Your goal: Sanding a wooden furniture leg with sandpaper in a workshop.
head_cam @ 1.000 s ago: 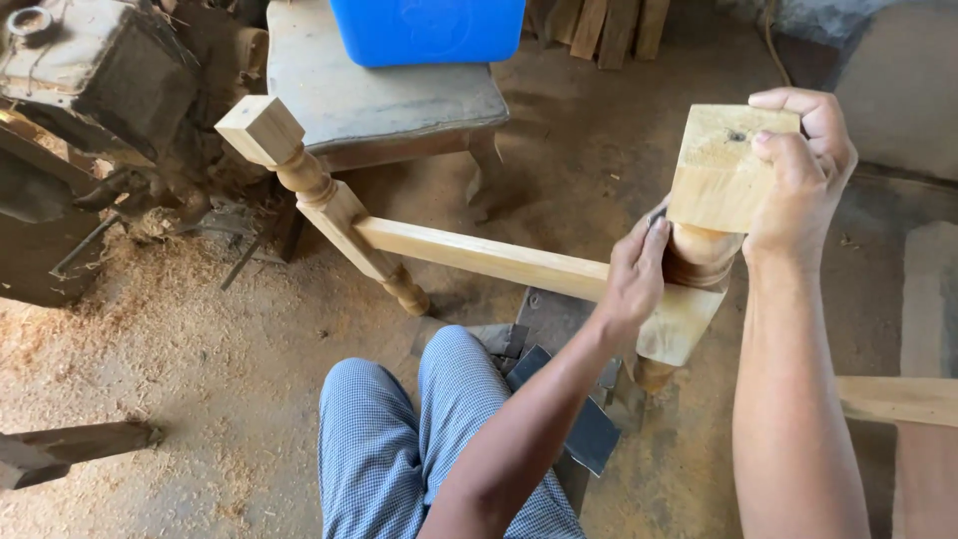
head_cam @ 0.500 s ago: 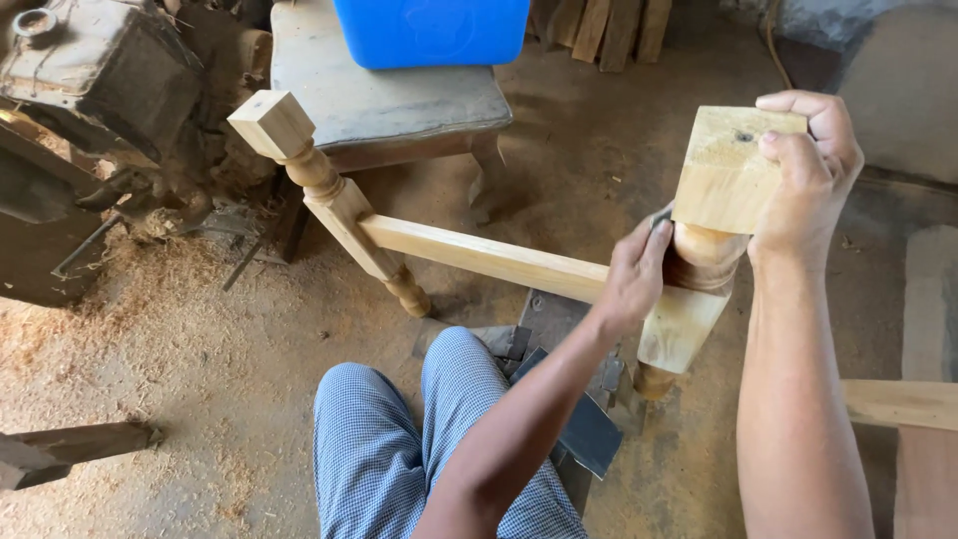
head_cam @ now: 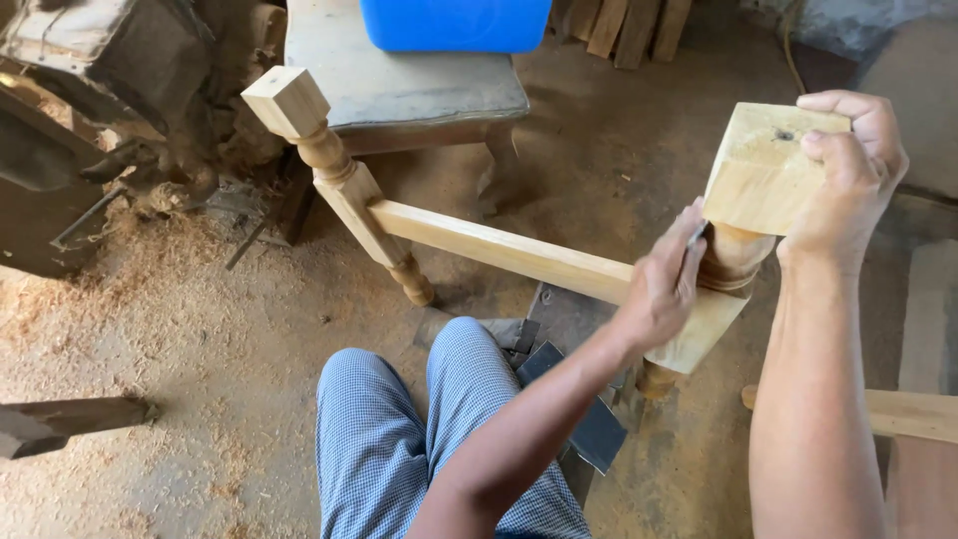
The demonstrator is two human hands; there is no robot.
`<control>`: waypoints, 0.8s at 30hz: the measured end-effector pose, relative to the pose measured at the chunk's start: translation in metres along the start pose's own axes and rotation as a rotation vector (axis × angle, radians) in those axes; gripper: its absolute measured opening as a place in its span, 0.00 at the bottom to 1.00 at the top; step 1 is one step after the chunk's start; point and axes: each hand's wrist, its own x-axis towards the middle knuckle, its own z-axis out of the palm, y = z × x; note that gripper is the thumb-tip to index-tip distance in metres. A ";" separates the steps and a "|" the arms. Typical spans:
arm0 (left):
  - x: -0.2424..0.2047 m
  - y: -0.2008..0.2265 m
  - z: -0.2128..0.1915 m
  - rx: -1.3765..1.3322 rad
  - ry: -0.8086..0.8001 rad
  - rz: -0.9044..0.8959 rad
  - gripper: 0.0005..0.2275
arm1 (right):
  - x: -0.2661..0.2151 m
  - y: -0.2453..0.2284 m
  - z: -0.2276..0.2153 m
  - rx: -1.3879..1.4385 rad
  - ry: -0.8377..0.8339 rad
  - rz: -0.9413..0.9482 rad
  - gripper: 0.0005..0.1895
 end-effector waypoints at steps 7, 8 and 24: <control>-0.031 0.030 0.001 -0.155 0.063 -0.103 0.21 | 0.000 0.007 -0.004 -0.034 0.000 -0.013 0.17; -0.027 0.032 0.001 -0.144 0.118 -0.068 0.21 | 0.002 0.007 -0.003 -0.050 0.004 -0.025 0.16; 0.026 0.016 0.003 0.195 0.205 -0.057 0.26 | -0.001 -0.006 0.000 0.000 0.015 0.057 0.18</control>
